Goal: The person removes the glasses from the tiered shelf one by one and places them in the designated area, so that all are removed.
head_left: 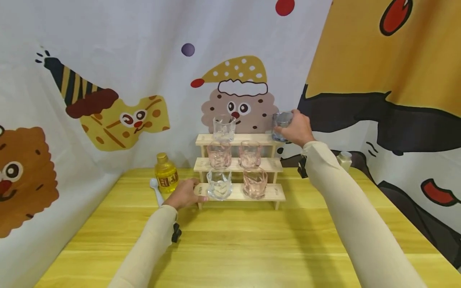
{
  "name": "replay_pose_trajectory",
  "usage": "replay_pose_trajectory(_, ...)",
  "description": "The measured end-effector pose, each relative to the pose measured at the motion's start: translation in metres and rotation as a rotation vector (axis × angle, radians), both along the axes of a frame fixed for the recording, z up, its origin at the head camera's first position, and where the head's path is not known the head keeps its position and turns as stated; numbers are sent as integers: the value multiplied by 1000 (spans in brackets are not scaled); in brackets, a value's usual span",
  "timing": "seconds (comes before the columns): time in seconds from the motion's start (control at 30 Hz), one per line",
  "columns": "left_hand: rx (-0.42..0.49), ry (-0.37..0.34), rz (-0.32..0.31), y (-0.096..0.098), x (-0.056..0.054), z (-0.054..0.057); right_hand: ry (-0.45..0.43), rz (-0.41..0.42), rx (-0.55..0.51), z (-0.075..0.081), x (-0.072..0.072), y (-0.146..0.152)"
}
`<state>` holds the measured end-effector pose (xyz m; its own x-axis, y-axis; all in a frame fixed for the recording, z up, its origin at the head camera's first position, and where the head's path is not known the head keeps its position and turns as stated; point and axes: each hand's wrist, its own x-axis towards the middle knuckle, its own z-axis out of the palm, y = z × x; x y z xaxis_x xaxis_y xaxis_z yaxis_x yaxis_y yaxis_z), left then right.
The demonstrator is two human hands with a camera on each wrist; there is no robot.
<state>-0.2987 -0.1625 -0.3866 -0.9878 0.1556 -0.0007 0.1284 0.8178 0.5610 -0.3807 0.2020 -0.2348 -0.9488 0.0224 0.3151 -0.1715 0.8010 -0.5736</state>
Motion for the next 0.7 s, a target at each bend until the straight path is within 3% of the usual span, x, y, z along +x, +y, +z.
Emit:
replay_pose_trajectory(0.23,-6,24,1,-3,-2,-2,-6,-3,11,-7,2,22)
replay_pose_trajectory(0.7,-5,1,9,-1,-2,-3,-46,-48,25,-28,6,57)
